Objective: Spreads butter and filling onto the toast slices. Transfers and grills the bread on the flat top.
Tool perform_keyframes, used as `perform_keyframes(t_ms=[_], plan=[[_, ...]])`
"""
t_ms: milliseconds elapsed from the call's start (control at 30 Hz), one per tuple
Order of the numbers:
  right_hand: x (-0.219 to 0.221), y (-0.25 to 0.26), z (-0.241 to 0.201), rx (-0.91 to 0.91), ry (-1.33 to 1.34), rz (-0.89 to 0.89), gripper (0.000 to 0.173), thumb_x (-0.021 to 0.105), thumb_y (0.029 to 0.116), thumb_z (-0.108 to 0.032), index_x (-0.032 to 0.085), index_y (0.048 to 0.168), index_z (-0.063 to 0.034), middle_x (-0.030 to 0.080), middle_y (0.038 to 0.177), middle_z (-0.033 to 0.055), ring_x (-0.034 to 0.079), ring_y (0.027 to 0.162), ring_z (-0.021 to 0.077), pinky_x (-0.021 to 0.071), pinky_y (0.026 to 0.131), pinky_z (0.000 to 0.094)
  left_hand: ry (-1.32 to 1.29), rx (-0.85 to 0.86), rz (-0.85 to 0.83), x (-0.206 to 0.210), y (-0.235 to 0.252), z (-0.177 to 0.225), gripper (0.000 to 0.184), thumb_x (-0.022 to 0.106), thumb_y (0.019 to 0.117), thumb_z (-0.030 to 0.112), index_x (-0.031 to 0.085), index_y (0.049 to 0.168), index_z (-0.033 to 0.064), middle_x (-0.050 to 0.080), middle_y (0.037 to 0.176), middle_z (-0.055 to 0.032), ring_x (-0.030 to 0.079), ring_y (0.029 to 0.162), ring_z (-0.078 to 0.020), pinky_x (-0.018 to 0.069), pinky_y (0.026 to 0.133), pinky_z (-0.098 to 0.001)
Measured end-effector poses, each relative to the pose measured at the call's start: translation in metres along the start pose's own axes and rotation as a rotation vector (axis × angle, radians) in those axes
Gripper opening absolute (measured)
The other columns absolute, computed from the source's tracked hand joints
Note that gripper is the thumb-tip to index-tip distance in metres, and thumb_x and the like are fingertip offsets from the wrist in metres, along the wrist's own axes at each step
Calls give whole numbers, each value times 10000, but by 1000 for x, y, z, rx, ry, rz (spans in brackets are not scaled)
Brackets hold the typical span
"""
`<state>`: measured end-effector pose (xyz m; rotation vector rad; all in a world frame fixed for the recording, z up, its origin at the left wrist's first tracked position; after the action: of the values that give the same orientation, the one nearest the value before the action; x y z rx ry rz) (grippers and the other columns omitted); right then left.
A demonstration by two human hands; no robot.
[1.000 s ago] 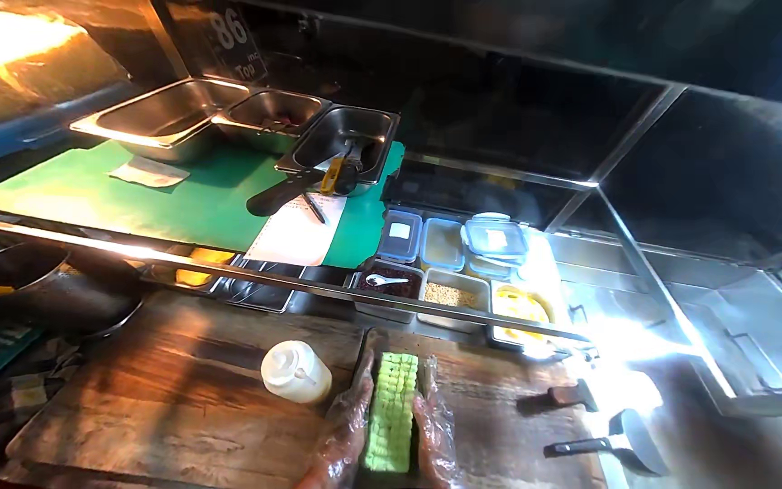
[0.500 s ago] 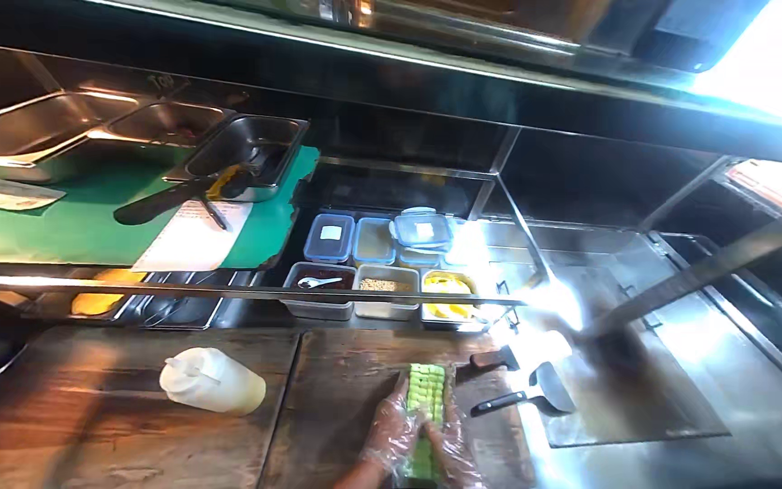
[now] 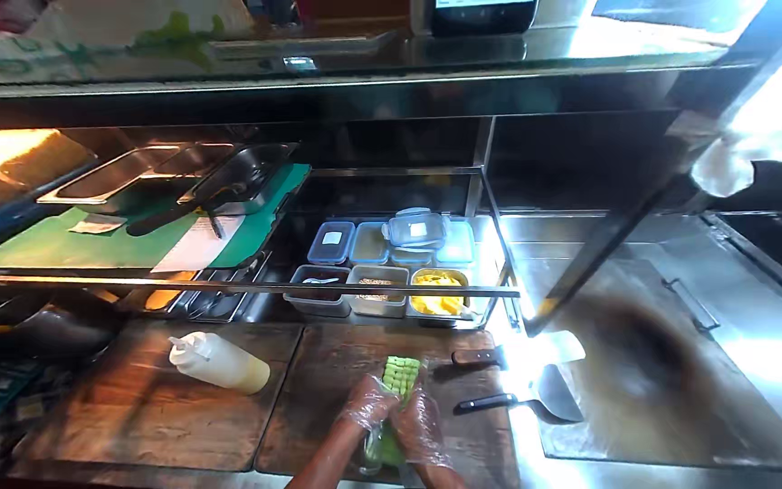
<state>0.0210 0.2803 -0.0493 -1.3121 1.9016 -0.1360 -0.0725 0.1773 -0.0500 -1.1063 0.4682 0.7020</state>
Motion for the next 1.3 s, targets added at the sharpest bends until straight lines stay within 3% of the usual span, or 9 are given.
perform_keyframes(t_ms=[200,300,400,500,600,867,1067,1200,1300], plan=[[-12,4,29,2,289,-39,922,788,858,-196,279,1606,-19,505,1514,233,515,1393,313,414,1176,467,-228,65,0,-6,11,-23,586,791,857,274,610,1357,29,689,1220,-188,665,1137,-303,516,1016,-508],[-25,-11,46,16,810,-86,680,654,872,36,437,1512,-41,634,1339,172,665,1157,226,584,964,418,-728,53,-48,0,-14,-48,340,649,961,165,616,1266,17,683,1095,-146,668,972,-220,573,842,-413],[-46,-41,52,130,1181,-232,539,508,903,-51,496,1441,-86,700,1161,128,703,1000,220,608,825,434,-1109,9,-115,9,-57,-32,181,522,1007,133,667,1064,41,711,923,-88,689,836,-163,591,726,-352],[-79,-61,65,160,1448,-298,311,447,1044,-295,627,1216,-110,741,977,83,729,892,182,622,776,385,-1391,126,-262,21,-82,22,319,354,1065,128,654,966,83,738,849,-51,720,782,-130,619,704,-315],[-124,-71,90,194,1480,-269,350,390,1086,-336,655,1077,-108,738,893,73,732,823,175,625,724,367,-1370,123,-396,46,-96,73,250,412,1031,103,652,990,49,741,868,-94,729,792,-175,621,716,-363],[-274,-77,224,354,1399,-137,284,438,1075,-296,637,976,-118,695,796,47,694,710,148,602,642,325,-1256,33,-476,160,-119,218,109,514,1009,51,622,1021,62,701,833,-59,692,753,-142,596,687,-324],[-368,-13,343,361,1239,-308,292,402,1069,-291,613,973,-113,689,802,61,679,687,155,584,596,327,-1212,-89,-537,284,-92,324,143,490,1016,132,616,963,90,682,788,-44,671,701,-133,575,622,-306],[-453,55,334,317,1076,-288,265,404,1082,-298,593,1022,-123,664,789,43,653,653,139,564,558,318,-1074,-15,-653,284,-36,417,265,424,1065,260,611,983,91,678,808,-62,671,701,-165,572,601,-340],[-512,108,300,176,937,-208,168,483,1052,-224,594,1093,-106,638,853,39,637,722,132,551,615,315,-857,159,-556,235,-1,480,173,452,1047,172,584,962,98,631,740,-16,616,628,-127,544,581,-301]])
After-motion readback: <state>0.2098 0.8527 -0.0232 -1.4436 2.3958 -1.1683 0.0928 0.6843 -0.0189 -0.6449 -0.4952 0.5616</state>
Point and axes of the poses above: each hand's wrist, its own y-axis towards the middle knuckle, its own x-axis out of the palm, z = x × y, the point moved 10 cm from there along y, towards the middle knuckle
